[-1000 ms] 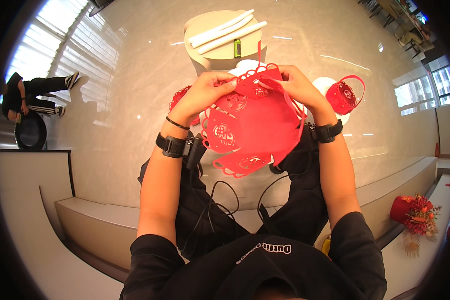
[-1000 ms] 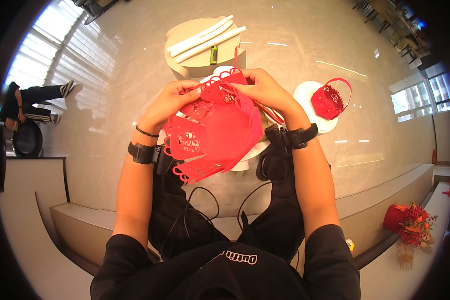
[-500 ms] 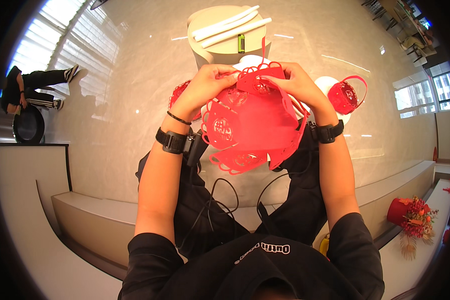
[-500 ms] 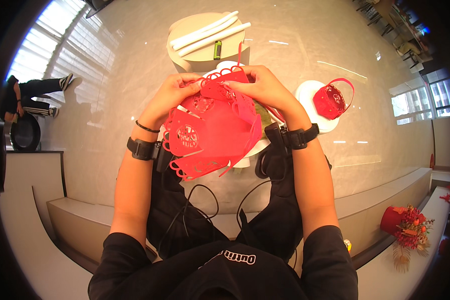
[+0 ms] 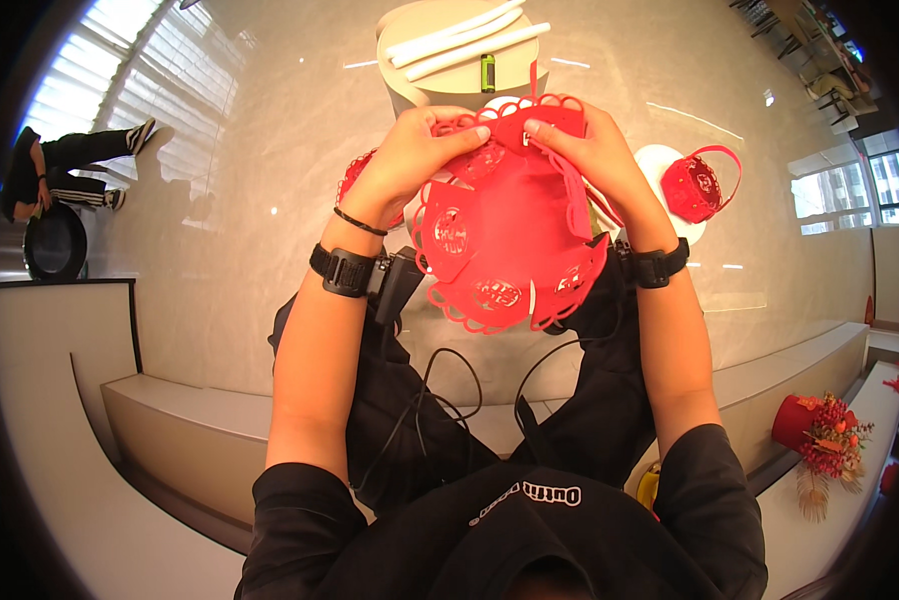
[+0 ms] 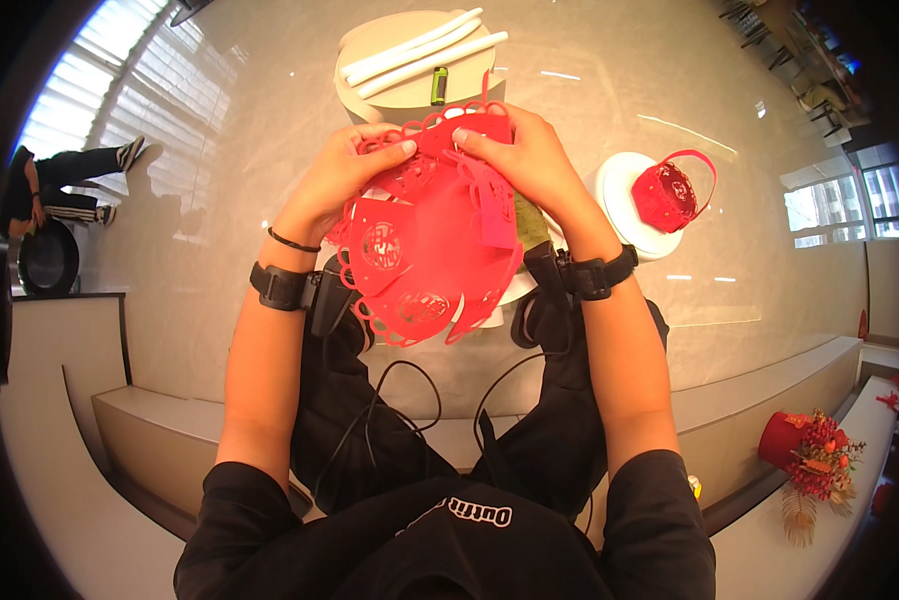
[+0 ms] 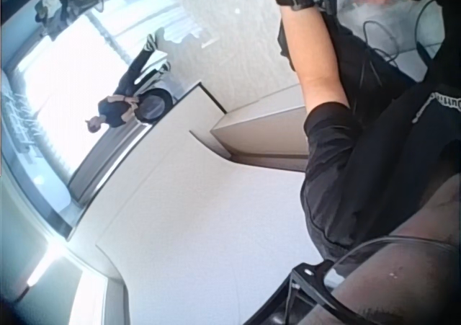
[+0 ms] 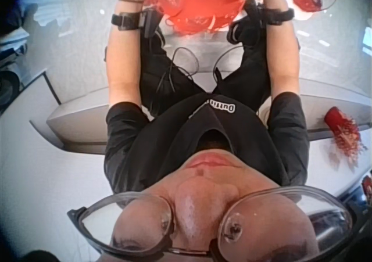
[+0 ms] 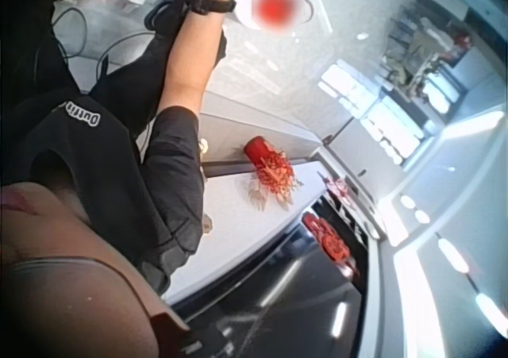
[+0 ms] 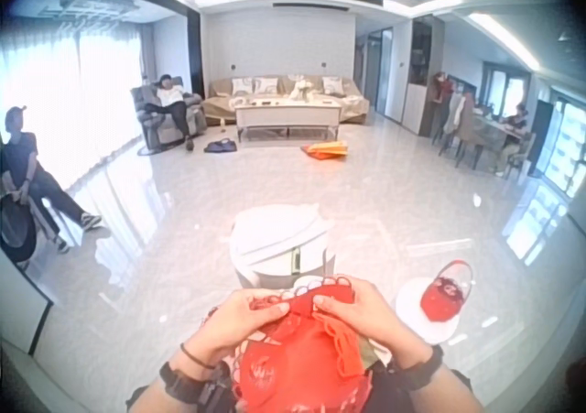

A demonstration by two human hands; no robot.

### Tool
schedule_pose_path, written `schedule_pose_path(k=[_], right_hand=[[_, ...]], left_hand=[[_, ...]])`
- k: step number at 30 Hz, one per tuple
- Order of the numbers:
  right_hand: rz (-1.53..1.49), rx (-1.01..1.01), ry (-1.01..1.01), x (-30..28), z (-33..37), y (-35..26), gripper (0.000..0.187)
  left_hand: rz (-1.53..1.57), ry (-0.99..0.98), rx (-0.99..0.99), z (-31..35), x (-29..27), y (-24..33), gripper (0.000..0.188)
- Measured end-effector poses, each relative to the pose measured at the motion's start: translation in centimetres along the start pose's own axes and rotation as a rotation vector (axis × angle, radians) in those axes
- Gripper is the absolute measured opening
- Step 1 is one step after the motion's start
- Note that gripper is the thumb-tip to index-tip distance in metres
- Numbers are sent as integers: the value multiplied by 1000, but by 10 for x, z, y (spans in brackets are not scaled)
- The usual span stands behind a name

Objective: The person assembles a red decorative felt basket by folding the sides and securing them with small fasteners.

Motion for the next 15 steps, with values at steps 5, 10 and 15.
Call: schedule_pose_path(k=[5,10,15], right_hand=[[-191,66,27,-3,3,-2,26],[-158,90,-31,4,8,-12,24],[-173,102,4,0,5,-9,24]], left_hand=[[87,60,-18,-2,-8,-1,23],[117,86,-54,-3,-13,-7,23],[123,112,-33,-4,-18,-6,23]])
Point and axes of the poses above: each hand's wrist, its own z-axis away from the middle knuckle, its own x-axis out of the palm, y = z × x, the point moved 7 cm from there along -z, towards the middle knuckle, and after that the axes turned 5 degrees about y, right-handed, at the moved point
